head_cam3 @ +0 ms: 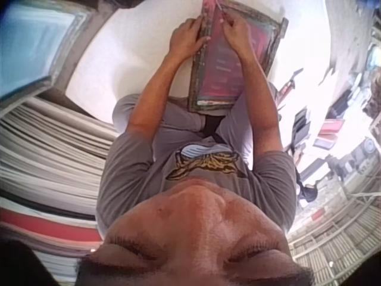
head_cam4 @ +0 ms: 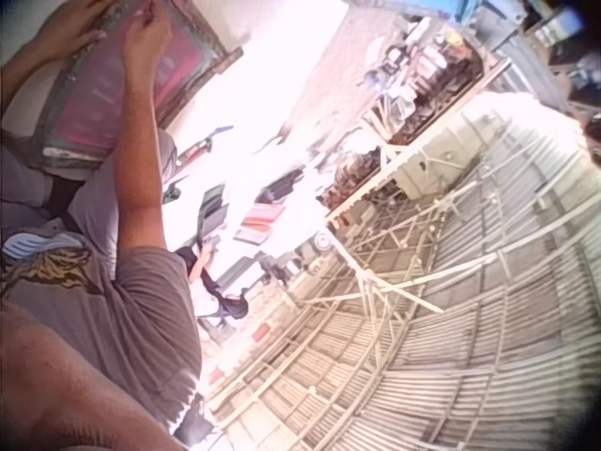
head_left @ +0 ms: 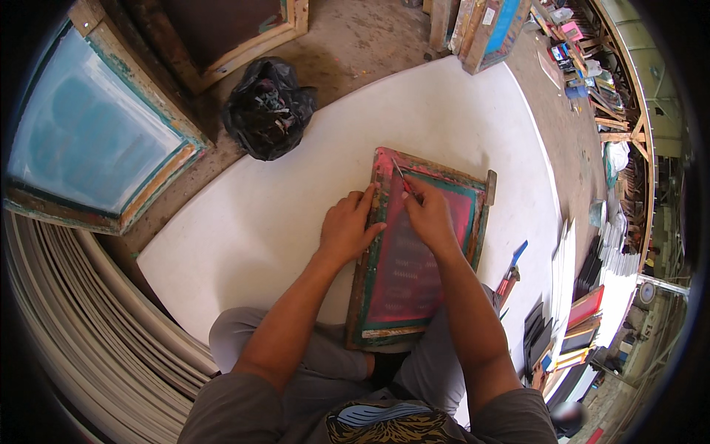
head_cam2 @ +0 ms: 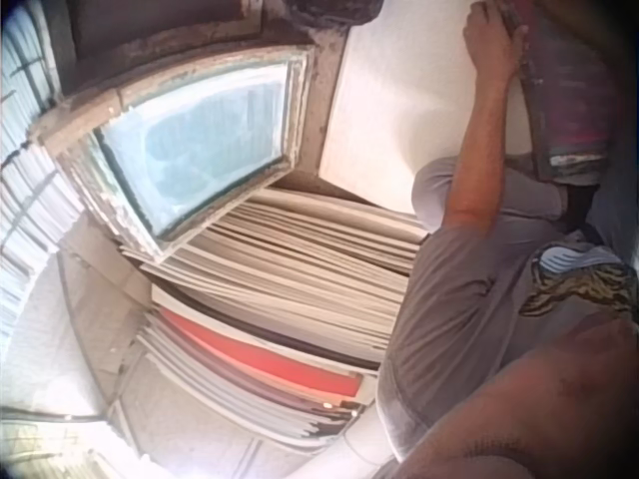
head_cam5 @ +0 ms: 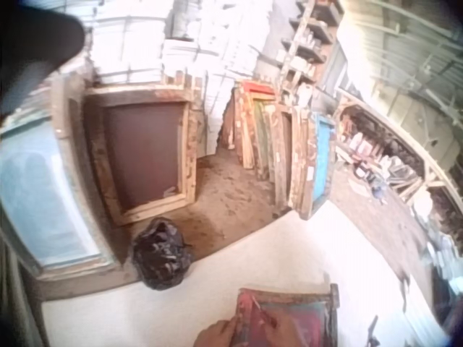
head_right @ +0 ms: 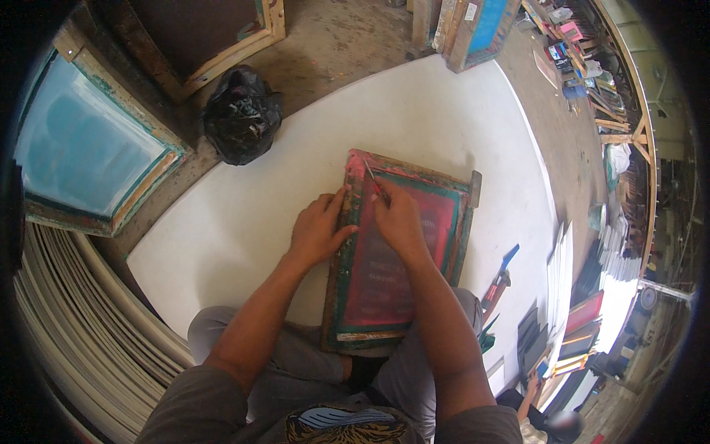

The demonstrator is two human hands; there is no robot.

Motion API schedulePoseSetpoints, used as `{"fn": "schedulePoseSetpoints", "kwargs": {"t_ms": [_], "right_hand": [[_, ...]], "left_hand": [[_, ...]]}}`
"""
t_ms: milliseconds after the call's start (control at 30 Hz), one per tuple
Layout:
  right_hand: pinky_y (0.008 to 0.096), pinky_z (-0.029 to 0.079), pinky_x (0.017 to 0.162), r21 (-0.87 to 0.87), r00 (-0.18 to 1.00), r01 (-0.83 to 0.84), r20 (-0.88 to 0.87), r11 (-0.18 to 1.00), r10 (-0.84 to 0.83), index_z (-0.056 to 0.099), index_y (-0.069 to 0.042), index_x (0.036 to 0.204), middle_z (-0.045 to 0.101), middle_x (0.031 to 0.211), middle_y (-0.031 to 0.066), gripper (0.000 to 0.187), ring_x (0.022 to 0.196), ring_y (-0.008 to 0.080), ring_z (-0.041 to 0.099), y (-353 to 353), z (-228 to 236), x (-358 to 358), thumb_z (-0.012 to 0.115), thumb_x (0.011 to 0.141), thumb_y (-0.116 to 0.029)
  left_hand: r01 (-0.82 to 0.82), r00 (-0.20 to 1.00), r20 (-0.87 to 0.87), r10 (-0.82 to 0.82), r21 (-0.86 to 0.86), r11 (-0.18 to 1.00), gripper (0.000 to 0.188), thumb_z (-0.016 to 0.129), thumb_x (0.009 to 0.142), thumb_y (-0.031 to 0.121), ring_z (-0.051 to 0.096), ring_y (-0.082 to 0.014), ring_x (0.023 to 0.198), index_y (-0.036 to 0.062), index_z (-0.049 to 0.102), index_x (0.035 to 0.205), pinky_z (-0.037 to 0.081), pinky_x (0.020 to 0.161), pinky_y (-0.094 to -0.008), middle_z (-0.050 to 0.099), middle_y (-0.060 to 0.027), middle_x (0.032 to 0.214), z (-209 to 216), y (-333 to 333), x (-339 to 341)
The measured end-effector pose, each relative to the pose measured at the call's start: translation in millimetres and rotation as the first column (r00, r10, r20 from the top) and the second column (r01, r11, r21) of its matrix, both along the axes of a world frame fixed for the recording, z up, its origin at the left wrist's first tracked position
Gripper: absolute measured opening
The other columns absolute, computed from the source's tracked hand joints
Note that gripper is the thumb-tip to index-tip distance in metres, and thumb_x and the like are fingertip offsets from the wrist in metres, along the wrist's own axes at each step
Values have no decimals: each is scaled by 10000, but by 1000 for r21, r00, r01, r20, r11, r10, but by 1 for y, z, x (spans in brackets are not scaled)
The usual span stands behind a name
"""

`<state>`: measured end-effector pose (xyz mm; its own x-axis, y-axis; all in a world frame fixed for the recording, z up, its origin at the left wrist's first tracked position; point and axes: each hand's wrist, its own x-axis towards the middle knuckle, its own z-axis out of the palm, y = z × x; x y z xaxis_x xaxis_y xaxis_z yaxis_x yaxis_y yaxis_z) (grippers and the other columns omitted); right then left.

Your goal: The person sits on the floor and uses a screwdriver and pliers to remove staples and debris from the frame of a pink screen. They then place the screen aside and pick up a blue screen, continuing to scrape and remove staples from its frame using the same tools.

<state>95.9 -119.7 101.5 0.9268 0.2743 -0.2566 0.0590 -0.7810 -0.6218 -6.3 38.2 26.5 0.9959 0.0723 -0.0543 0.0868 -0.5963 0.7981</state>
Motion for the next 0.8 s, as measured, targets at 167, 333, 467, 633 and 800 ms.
{"fn": "schedulePoseSetpoints", "kwargs": {"t_ms": [167, 333, 467, 633, 800], "right_hand": [[424, 529, 977, -158, 999, -19, 48, 987, 27, 674, -34, 1342, 721, 1206, 253, 384, 1134, 387, 708, 11, 12, -4, 643, 989, -184], [514, 514, 1004, -245, 996, -33, 72, 969, 52, 682, -43, 1325, 714, 1174, 271, 375, 1123, 461, 674, 25, 26, -7, 582, 1002, -205], [526, 515, 987, -235, 996, -49, 62, 971, 65, 682, -31, 1311, 708, 1151, 285, 365, 1110, 474, 669, 28, 27, -5, 567, 1008, -199], [546, 514, 960, -241, 991, -67, 94, 968, 92, 676, -15, 1302, 694, 1131, 306, 364, 1086, 490, 662, 27, 24, -3, 553, 1009, -193], [559, 521, 945, -348, 992, -102, 32, 932, 120, 713, 2, 1178, 705, 1086, 304, 314, 1062, 487, 674, 45, 45, 1, 529, 992, -172]], "left_hand": [[-1, 1000, -23, 1, 15, 1000, 855, 785, 885, 417, 629, -380, 1110, 59, 424, 1573, 512, 935, -470, 603, -178, 1272, 1, 0, 0], [-5, 1000, -10, 5, 31, 1000, 846, 782, 891, 424, 632, -374, 1111, 50, 434, 1565, 512, 935, -468, 603, -171, 1282, -3, -1, -1], [0, 1000, -13, 1, 33, 999, 846, 784, 889, 428, 633, -373, 1110, 50, 439, 1562, 512, 933, -471, 604, -169, 1282, -2, -1, -1], [-1, 1000, -12, 1, 32, 999, 841, 785, 888, 422, 631, -373, 1105, 50, 445, 1560, 510, 929, -472, 602, -167, 1275, -2, -2, 0], [-3, 1000, -16, 3, 41, 999, 831, 782, 892, 408, 624, -368, 1108, 52, 445, 1563, 503, 937, -471, 595, -164, 1278, -2, -1, -2]]}}
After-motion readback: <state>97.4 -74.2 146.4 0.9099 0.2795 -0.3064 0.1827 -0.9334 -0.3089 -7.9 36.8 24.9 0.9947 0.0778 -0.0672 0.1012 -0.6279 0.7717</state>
